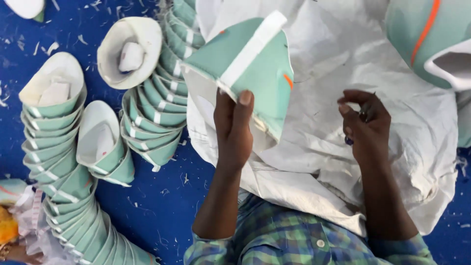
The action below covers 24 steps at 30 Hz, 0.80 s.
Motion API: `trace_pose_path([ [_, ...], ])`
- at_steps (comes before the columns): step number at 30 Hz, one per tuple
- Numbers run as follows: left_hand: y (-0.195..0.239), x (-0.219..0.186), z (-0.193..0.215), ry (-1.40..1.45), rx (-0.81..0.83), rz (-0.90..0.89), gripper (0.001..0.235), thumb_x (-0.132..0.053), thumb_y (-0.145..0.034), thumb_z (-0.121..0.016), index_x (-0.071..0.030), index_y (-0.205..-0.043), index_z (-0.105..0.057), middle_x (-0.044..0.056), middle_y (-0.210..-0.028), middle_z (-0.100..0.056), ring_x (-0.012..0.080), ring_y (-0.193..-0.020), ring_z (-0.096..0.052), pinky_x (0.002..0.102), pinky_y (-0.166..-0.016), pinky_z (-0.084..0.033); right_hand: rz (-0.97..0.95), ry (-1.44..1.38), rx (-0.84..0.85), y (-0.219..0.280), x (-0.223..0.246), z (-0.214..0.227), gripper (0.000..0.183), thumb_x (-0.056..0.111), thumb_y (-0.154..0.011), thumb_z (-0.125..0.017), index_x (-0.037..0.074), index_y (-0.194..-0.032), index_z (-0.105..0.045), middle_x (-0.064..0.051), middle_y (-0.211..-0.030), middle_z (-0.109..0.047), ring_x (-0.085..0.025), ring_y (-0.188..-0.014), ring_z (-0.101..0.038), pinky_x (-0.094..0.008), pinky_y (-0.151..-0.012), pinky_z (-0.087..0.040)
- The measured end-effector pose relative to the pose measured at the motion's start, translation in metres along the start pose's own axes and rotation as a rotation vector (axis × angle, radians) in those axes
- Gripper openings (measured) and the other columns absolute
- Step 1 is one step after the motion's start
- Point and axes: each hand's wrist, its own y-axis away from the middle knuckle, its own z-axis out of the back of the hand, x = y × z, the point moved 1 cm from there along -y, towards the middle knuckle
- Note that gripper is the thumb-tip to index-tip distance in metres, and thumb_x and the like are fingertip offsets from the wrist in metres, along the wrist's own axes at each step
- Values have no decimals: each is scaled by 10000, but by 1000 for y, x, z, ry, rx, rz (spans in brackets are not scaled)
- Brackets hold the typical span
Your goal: The person trims excess threads and material from shoe uppers using small snips.
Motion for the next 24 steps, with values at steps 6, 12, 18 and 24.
trace_pose_path([
  [6, 6, 1, -21, -108, 143, 134, 343, -227, -1094, -564, 35, -1313, -583, 53, -979, -574, 110, -882, -483, 295, -776, -408, 168, 158, 212, 19, 33, -27, 406, 66, -1002, -706, -30, -1368, -557, -58, -1331, -671, -16, -685, -406, -208, -600, -342],
  [12, 15, -60, -65, -192, 650, 110, 459, -417, -1122, -534, 3, -1293, -604, 57, -868, -670, 117, -773, -619, 280, -745, -511, 249, -388, 176, 41, 60, 4, 563, 170, -836, -874, 24, -1275, -554, -88, -1144, -707, -147, -998, -708, -310, -853, -616],
  [18, 23, -42, -78, -558, 539, -386, 739, -525, -909, -799, -8, -1360, -524, 119, -1073, -694, 244, -936, -713, 341, -822, -561, 407, -295, -23, 56, 76, 7, 657, 147, -863, -917, -20, -1381, -548, -85, -1070, -698, -154, -925, -700, -297, -857, -598],
  [24, 26, -21, -61, -567, 450, -251, 667, -333, -911, -850, -47, -1435, -552, 116, -1063, -725, 230, -910, -736, 308, -811, -588, 387, -280, 12, 56, 45, 8, 606, 165, -944, -918, -51, -1383, -559, -96, -1224, -703, -154, -1110, -694, -271, -976, -582],
])
